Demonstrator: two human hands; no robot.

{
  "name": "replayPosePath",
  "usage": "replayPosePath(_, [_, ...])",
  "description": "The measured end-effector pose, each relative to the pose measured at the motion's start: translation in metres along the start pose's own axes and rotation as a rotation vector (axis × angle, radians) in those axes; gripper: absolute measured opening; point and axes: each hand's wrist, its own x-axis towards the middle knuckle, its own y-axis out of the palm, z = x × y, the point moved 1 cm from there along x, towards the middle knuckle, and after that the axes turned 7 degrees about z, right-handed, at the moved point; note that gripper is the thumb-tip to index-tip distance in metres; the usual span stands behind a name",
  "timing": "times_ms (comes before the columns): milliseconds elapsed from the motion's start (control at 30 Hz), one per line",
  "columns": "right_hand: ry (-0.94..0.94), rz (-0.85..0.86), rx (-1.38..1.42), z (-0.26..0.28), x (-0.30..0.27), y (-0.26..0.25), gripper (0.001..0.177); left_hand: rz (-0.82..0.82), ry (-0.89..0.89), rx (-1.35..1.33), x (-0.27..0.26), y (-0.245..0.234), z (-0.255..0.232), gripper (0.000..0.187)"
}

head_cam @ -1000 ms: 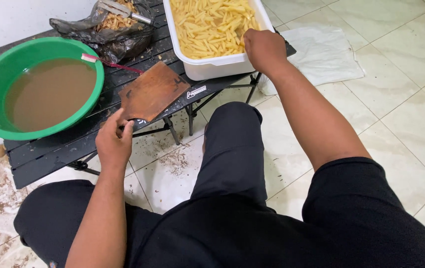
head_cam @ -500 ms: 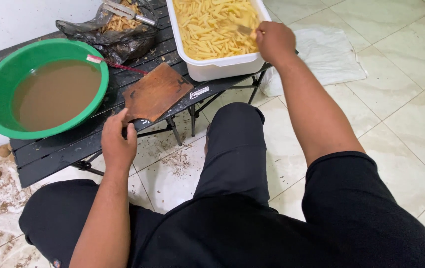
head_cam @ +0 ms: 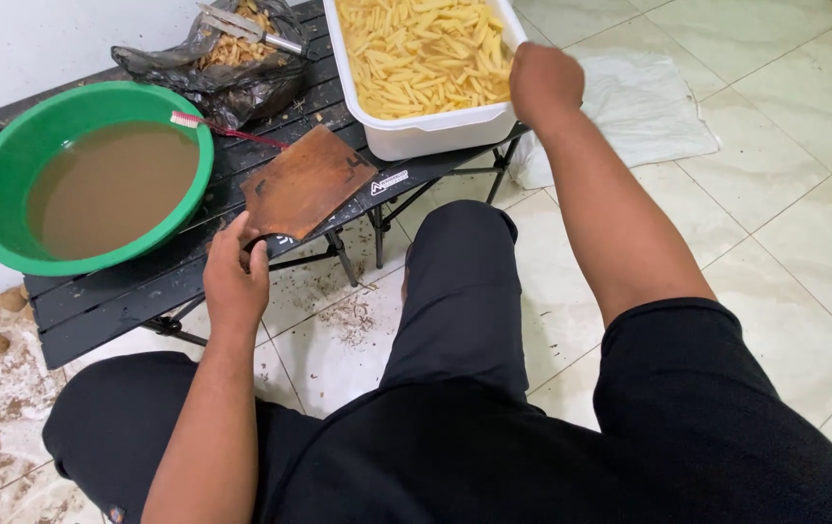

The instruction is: Peeling potatoes and slicing them into French fries using a knife on a small cutting board.

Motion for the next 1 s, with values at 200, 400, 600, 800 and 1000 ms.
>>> replayPosePath(200, [-0.197, 0.009, 0.139, -0.001, -0.018, 0.002, 0.027, 0.004, 0.045, 0.04, -0.001, -0.001, 0.0, 0.046])
replayPosePath(400, [-0.228, -0.187, 0.326, -0.004, -0.025, -0.014, 0.029, 0.037, 0.035, 0.056, 0.001, -0.001, -0.003, 0.045])
replayPosePath(600, [-0.133, 0.034, 0.399, 0.008, -0.003, -0.012, 0.029, -0.018, 0.053, 0.066, -0.001, -0.003, -0.002, 0.049])
replayPosePath(800, [0.03, -0.063, 0.549, -0.016, 0.046, 0.01, 0.023, -0.034, 0.02, 0.205, -0.002, -0.003, -0.005, 0.046])
replayPosePath(1000, [-0.043, -0.133, 0.534, -0.001, 0.069, -0.005, 0.036, 0.049, -0.044, 0.223, 0.002, 0.005, -0.002, 0.057])
